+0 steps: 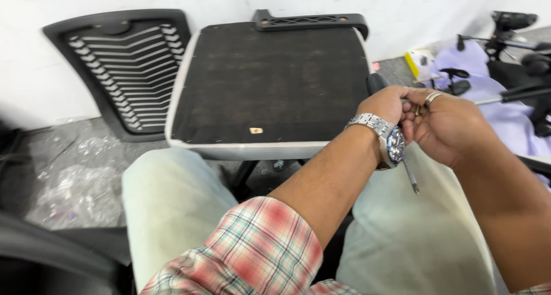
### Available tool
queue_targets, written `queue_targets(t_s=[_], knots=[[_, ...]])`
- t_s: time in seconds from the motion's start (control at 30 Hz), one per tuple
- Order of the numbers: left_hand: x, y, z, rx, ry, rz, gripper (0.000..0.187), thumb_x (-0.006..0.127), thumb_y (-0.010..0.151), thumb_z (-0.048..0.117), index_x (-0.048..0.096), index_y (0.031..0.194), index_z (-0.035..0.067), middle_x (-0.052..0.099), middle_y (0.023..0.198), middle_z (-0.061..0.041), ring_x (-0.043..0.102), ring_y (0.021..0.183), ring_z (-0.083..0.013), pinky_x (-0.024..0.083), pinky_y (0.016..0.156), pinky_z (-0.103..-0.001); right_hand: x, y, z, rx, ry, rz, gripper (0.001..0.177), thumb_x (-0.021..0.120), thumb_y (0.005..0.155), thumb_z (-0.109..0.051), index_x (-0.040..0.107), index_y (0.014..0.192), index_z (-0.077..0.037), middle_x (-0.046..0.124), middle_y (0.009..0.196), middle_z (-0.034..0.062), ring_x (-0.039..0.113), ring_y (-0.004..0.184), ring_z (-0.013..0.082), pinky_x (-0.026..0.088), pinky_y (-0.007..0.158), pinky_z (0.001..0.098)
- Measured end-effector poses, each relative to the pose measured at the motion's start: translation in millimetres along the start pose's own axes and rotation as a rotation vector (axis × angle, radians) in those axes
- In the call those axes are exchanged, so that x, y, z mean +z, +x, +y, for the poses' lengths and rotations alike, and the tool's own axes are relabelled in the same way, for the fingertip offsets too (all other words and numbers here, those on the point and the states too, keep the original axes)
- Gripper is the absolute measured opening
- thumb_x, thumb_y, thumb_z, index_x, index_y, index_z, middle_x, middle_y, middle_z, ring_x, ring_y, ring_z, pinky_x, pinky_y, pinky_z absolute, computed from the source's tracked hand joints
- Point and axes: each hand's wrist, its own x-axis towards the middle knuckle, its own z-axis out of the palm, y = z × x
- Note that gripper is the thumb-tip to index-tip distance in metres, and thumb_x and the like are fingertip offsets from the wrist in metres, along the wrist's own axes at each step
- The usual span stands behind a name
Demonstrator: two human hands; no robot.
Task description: The person uses a screwdriver to attach a black plastic armrest bracket to the underside of an office chair seat. They align the bracket, insert screws, and tighten them to secure the armrest in place.
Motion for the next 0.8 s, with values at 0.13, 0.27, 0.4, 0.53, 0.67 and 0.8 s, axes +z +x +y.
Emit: queue_targets(t_s=[0.13,0.27,0.4,0.53,0.67,0.8], knots=[[-26.7,-20.1,20.9,0.078,0.046,0.057,0.039,0.063,0.092,0.038,0.053,0.065,0.011,0.051,0.056,-0.001,0.044,0.038,-0.0103,0.041,0.034,-0.025,34.8,10.8,7.5,0.064,-0.04,-0.005,0.021,0.046,0.11,-0.018,0.061,0.1,-0.005,0.056,0.083,-0.0005,0.053,0.066,0.0099,0.049,0.058,0.0249],[-44.9,-41.2,38.0,0.172,0.099,0.172,0.043,0.06,0.091,0.046,0.063,0.075,0.005,0.054,0.06,-0.004,0.044,0.037,-0.0123,0.04,0.032,-0.029,65.4,17.8,22.0,0.115,-0.078,-0.057,0.019,0.048,0.108,-0.014,0.059,0.097,-0.005,0.056,0.08,-0.0016,0.05,0.064,0.0068,0.045,0.054,0.0216],[-65.3,-56.8,50.8,0.199,0.254,0.319,0.051,0.061,0.091,0.048,0.066,0.092,-0.003,0.059,0.07,-0.01,0.051,0.043,-0.0181,0.044,0.037,-0.033,92.4,19.3,33.8,0.155,-0.217,-0.08,0.017,0.045,0.1,-0.005,0.062,0.1,-0.005,0.059,0.078,0.0011,0.05,0.061,0.0094,0.045,0.051,0.0239],[-87.9,-68.4,54.3,0.293,0.221,0.257,0.047,0.067,0.09,0.043,0.069,0.094,-0.004,0.063,0.075,-0.01,0.058,0.054,-0.0167,0.05,0.045,-0.033,117.2,20.4,39.9,0.17,-0.365,-0.12,0.018,0.046,0.1,-0.003,0.063,0.101,-0.002,0.061,0.081,0.0054,0.052,0.062,0.0125,0.048,0.054,0.0274],[-108.7,-88.4,54.5,0.289,0.215,0.271,0.047,0.066,0.088,0.043,0.07,0.097,-0.003,0.065,0.078,-0.01,0.061,0.058,-0.0183,0.055,0.049,-0.036,142.4,18.0,45.0,0.148,-0.386,-0.198,0.021,0.042,0.102,-0.007,0.061,0.096,0.001,0.059,0.082,0.0063,0.056,0.065,0.0142,0.054,0.059,0.0314],[-131.3,-121.4,59.4,0.301,0.239,0.299,0.049,0.064,0.088,0.043,0.069,0.1,-0.004,0.066,0.079,-0.014,0.064,0.057,-0.0222,0.056,0.048,-0.038,176.8,6.4,45.4,0.186,-0.373,-0.194,0.03,0.039,0.104,-0.02,0.061,0.095,-0.002,0.06,0.083,0.006,0.057,0.066,0.014,0.056,0.06,0.0343]])
